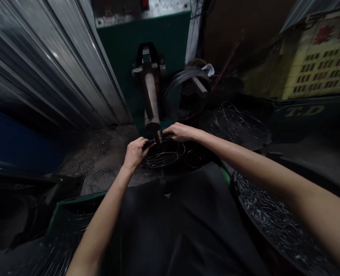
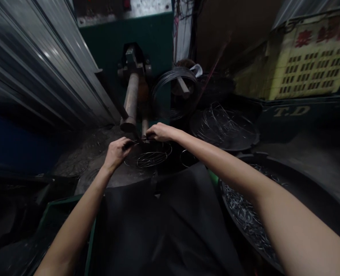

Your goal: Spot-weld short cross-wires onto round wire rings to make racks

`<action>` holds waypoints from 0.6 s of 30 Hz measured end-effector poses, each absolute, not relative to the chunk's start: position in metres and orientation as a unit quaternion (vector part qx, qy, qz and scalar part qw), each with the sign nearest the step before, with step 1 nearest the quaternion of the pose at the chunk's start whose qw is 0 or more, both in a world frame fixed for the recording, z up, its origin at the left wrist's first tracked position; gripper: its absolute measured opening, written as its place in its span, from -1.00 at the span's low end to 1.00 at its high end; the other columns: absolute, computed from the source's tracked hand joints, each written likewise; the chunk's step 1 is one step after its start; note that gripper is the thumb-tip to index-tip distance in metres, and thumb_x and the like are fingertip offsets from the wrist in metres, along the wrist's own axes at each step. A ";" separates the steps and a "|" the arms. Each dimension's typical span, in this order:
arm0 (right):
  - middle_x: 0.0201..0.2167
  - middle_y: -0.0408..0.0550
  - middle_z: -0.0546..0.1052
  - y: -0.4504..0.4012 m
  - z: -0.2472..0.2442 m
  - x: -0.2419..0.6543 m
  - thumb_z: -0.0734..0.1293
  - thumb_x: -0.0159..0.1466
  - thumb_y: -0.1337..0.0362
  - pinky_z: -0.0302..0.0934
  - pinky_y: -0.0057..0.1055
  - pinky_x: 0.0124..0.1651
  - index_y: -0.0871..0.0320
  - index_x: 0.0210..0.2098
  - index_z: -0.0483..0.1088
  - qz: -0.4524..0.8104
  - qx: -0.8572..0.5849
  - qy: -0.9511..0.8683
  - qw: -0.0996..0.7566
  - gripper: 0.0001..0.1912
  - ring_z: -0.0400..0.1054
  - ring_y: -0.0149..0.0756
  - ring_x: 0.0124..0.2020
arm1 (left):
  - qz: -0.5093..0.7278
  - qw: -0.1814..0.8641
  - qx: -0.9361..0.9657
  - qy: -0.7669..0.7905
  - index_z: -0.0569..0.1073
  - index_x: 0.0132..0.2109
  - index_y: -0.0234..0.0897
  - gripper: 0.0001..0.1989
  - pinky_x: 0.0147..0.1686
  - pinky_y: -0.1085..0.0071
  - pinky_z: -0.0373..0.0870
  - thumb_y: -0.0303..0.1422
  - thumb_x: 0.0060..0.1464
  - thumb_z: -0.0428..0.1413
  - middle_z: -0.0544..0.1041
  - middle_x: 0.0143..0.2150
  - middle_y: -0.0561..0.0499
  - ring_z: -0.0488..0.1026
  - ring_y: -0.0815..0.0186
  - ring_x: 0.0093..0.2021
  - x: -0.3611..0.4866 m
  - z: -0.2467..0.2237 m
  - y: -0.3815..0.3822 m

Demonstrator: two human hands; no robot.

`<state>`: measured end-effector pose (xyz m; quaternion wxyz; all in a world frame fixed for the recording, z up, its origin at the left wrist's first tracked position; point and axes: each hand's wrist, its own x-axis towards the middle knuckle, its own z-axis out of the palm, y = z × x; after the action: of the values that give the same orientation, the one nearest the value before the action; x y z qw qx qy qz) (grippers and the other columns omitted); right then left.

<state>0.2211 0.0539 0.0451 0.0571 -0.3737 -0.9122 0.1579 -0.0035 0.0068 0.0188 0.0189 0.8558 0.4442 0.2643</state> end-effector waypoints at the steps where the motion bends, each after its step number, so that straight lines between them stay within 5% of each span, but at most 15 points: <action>1: -0.23 -0.07 0.55 0.054 0.045 0.221 0.21 0.21 0.37 0.08 -0.49 -0.26 0.14 -0.11 0.45 0.155 -0.375 -0.912 0.053 -0.71 0.38 -0.36 -0.28 | 0.268 0.022 0.855 0.443 0.48 -0.32 -0.31 -0.80 -0.38 0.48 0.28 -0.29 0.12 0.05 0.50 -0.37 -0.02 0.44 0.34 -0.39 -0.003 0.019 0.007; 14: -0.25 -0.12 0.55 0.049 0.057 0.222 0.24 0.19 0.36 0.05 -0.47 -0.23 0.10 -0.08 0.46 0.181 -0.398 -0.899 0.038 -0.68 0.33 -0.42 -0.32 | 0.312 0.129 0.795 0.504 0.50 -0.25 -0.29 -0.76 -0.25 0.49 0.34 -0.23 0.06 0.07 0.56 -0.26 -0.02 0.46 0.34 -0.30 -0.020 0.029 0.017; 18: -0.28 -0.15 0.56 0.050 0.059 0.219 0.24 0.19 0.35 0.07 -0.50 -0.26 0.09 -0.10 0.47 0.175 -0.399 -0.900 0.026 -0.70 0.34 -0.42 -0.33 | 0.209 0.199 0.833 0.473 0.54 -0.20 -0.26 -0.75 -0.16 0.43 0.35 -0.24 0.05 0.06 0.59 -0.21 -0.03 0.49 0.27 -0.21 -0.027 0.029 0.031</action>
<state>0.2186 0.0498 0.0593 0.0260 -0.3992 -0.8997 0.1747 -0.0275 0.0305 0.0287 0.1991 0.8327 0.4728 0.2086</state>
